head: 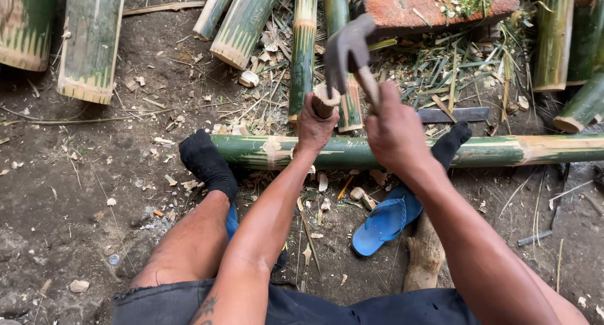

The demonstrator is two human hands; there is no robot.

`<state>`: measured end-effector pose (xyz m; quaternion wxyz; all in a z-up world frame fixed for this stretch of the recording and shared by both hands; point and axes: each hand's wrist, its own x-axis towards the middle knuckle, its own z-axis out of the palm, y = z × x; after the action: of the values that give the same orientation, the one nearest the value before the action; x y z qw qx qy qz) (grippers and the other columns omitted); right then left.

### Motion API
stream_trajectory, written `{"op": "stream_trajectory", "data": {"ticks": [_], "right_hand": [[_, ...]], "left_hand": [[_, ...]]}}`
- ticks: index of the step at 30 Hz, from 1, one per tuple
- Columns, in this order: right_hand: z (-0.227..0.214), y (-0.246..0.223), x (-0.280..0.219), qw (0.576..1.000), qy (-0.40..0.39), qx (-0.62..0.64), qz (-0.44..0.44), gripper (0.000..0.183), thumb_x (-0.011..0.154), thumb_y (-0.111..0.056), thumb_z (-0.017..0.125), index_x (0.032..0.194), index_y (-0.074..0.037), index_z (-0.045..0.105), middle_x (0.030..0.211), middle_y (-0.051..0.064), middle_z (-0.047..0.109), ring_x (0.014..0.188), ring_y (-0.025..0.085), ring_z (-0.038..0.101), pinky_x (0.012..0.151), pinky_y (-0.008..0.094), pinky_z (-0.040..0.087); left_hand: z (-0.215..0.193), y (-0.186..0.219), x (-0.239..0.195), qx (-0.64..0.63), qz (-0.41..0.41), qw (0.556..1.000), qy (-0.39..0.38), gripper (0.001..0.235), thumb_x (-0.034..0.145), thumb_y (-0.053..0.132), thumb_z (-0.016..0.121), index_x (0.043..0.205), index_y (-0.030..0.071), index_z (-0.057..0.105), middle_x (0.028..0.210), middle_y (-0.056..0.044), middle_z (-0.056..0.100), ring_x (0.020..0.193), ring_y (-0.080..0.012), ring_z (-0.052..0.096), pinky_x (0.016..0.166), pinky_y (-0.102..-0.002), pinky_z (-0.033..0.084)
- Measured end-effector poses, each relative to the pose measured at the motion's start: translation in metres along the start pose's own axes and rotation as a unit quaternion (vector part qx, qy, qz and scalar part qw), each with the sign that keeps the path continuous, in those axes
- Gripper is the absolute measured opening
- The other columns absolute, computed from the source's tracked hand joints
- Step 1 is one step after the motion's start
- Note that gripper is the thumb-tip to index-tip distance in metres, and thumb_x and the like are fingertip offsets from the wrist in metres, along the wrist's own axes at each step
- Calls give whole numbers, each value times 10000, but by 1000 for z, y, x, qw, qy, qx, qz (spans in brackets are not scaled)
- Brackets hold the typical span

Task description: The person sits on the ground and uses a hammer and chisel to carve a hole into a bamboo pole. They repeatedly strike the chisel to remove material and occasionally inspect the opening.

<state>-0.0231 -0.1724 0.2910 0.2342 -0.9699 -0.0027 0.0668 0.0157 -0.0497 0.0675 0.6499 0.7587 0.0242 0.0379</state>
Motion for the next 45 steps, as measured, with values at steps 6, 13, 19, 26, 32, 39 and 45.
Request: {"op": "stream_trajectory", "data": {"ticks": [6,13,19,26,32,39,45], "right_hand": [[1,-4,21,984,-97,-149,-21,240,973,-90,549,1160,-19,414,727,240,663,614,482,663,543,587,505],[-79,-19,33,979,166,38,-111,190,1041,-70,505,1212,-28,436,810,187,648,596,305,647,474,392,512],[62,21,24,987,-61,-134,-67,464,847,-43,538,1279,75,416,781,253,679,715,477,675,623,588,521],[-36,-19,30,997,4,-25,-73,201,980,-70,533,1128,-3,415,718,252,675,573,413,647,498,534,512],[-28,-20,50,971,190,60,-131,151,999,-86,472,1118,-7,421,811,246,676,627,406,686,545,531,534],[88,54,2,981,-149,-125,13,255,909,-136,539,1105,5,459,879,306,680,835,517,677,740,610,524],[80,83,-38,992,-51,70,94,259,910,-126,539,1139,-10,503,921,321,688,900,526,650,799,564,508]], "left_hand": [[-2,-8,4,-54,23,998,-35,508,827,285,807,1242,139,554,1070,-71,756,966,-210,768,868,-376,652],[-4,-18,3,3,51,999,5,541,853,292,792,1269,134,482,1123,-98,704,1010,-228,734,896,-385,649],[-3,-25,-14,-15,-118,991,-58,402,873,285,764,1216,127,625,1065,-56,769,892,-186,778,826,-339,648],[-11,-17,-14,-70,-67,995,-3,589,789,243,815,1290,98,542,1092,-71,716,973,-182,724,855,-324,614],[-2,-40,-9,-68,-42,997,0,550,836,269,791,1299,96,551,1125,-82,726,1001,-195,741,892,-341,628],[14,-94,-28,-46,-48,995,-76,769,786,222,733,1478,124,412,1408,-162,608,1273,-287,590,1026,-378,467],[-18,-129,-16,62,-297,940,155,798,936,434,843,1462,42,388,1417,-237,505,1291,-409,526,1129,-485,395]]}}
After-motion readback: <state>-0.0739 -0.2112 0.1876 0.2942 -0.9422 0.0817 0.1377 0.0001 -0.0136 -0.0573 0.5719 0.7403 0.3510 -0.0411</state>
